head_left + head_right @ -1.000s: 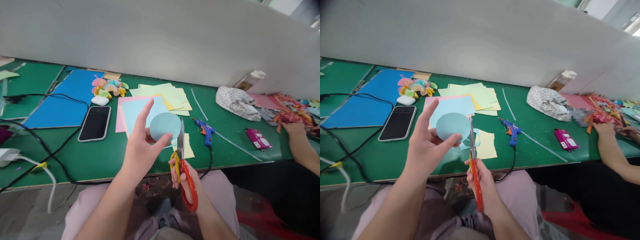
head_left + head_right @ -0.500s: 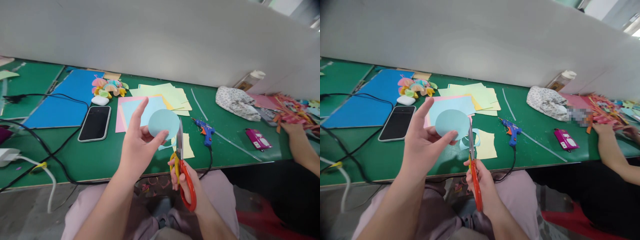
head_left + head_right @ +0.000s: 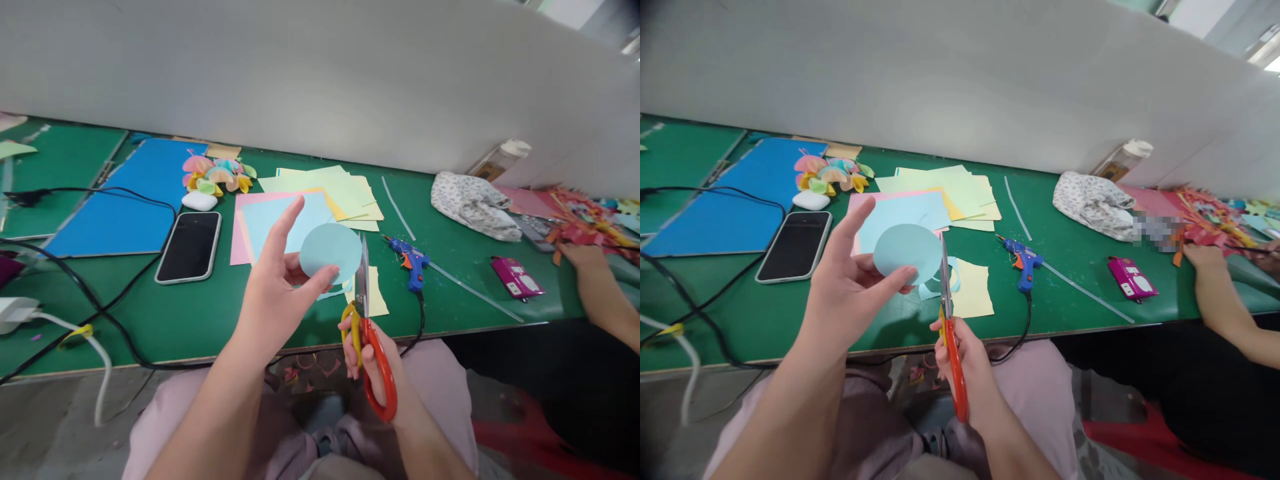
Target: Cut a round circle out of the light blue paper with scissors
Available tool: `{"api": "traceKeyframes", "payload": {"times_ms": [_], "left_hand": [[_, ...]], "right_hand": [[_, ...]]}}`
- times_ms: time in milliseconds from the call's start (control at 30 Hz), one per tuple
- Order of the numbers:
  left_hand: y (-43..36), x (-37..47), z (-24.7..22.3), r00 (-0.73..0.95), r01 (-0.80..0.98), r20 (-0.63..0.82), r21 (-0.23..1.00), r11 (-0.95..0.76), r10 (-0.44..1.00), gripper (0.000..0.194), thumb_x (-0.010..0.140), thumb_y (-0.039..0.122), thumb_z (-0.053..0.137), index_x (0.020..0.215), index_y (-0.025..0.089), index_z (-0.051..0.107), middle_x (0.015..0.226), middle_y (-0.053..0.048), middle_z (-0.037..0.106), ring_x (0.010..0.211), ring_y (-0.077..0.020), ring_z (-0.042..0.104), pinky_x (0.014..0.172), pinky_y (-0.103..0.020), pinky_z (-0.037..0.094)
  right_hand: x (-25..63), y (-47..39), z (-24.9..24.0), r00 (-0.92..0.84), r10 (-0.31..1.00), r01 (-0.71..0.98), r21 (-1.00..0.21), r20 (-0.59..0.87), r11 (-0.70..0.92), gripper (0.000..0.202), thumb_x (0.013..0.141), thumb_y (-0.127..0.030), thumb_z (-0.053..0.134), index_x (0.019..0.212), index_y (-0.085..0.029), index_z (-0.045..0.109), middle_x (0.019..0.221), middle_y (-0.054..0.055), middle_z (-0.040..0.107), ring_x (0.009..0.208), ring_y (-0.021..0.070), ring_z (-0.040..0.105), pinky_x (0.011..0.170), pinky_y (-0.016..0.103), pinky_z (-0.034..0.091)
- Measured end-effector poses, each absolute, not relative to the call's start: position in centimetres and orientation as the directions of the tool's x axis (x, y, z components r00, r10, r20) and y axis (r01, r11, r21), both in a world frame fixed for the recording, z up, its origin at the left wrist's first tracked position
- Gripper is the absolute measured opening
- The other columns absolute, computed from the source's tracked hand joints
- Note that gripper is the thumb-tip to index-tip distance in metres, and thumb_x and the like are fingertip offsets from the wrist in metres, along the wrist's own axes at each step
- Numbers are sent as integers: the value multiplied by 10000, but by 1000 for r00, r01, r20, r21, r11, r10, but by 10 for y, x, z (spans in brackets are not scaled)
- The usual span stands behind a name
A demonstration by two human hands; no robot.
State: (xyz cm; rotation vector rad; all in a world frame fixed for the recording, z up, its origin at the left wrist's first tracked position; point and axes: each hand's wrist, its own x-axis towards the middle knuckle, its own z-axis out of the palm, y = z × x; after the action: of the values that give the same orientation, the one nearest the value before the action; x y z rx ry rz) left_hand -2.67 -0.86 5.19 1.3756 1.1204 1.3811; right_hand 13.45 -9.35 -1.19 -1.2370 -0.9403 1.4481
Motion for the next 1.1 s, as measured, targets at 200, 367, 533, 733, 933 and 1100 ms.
{"api": "traceKeyframes", "payload": {"times_ms": [200, 367, 533, 733, 933, 1100], "left_hand": [[-7, -27, 54, -103, 8, 215, 977, -215, 971, 863, 755, 217, 830, 1536, 271, 467, 649, 60, 686, 544, -149, 668, 580, -285, 642], [-7, -28, 54, -143, -16, 202, 978, -206, 969, 892, 744, 217, 849, 1541, 257, 450, 672, 61, 706, 558, -133, 657, 579, -249, 621], [-7, -27, 53, -162, -7, 203, 978, -207, 966, 853, 756, 207, 840, 1524, 262, 472, 640, 73, 679, 546, -125, 636, 566, -232, 608], [-7, -28, 51, -182, 7, 217, 976, -219, 959, 845, 769, 200, 824, 1527, 302, 465, 577, 108, 563, 527, -111, 568, 565, -229, 599], [-7, -30, 51, -135, 77, 247, 968, -239, 959, 812, 748, 174, 820, 1491, 320, 528, 571, 93, 554, 549, -131, 562, 588, -263, 611], [-6, -32, 50, -112, 109, 273, 959, -261, 956, 813, 765, 183, 813, 1504, 339, 513, 629, 70, 627, 590, -145, 611, 645, -300, 633]], "right_hand": [[139, -97, -19, -70, 974, -202, -953, -217, -227, 449, 787, -651, 769, 973, -258, 662, 659, -62, 479, 516, 104, 377, 504, 240, 380], [136, -94, -18, -63, 962, -209, -939, -265, -273, 555, 677, -729, 806, 905, -247, 651, 603, -81, 473, 461, 84, 363, 465, 226, 368], [135, -92, -14, -49, 956, -219, -931, -289, -292, 699, 614, -870, 750, 879, -234, 633, 582, -90, 469, 429, 65, 334, 440, 215, 354], [137, -93, -17, -65, 963, -193, -943, -263, -271, 725, 623, -869, 760, 936, -224, 652, 593, -87, 468, 449, 72, 360, 460, 221, 369], [139, -93, -18, -50, 983, -171, -968, -176, -182, 671, 736, -826, 713, 1023, -221, 690, 646, -46, 507, 522, 111, 413, 500, 249, 392], [140, -92, -14, -52, 984, -142, -974, -169, -175, 634, 751, -800, 715, 1005, -219, 680, 640, -51, 492, 505, 110, 409, 483, 253, 404]]}}
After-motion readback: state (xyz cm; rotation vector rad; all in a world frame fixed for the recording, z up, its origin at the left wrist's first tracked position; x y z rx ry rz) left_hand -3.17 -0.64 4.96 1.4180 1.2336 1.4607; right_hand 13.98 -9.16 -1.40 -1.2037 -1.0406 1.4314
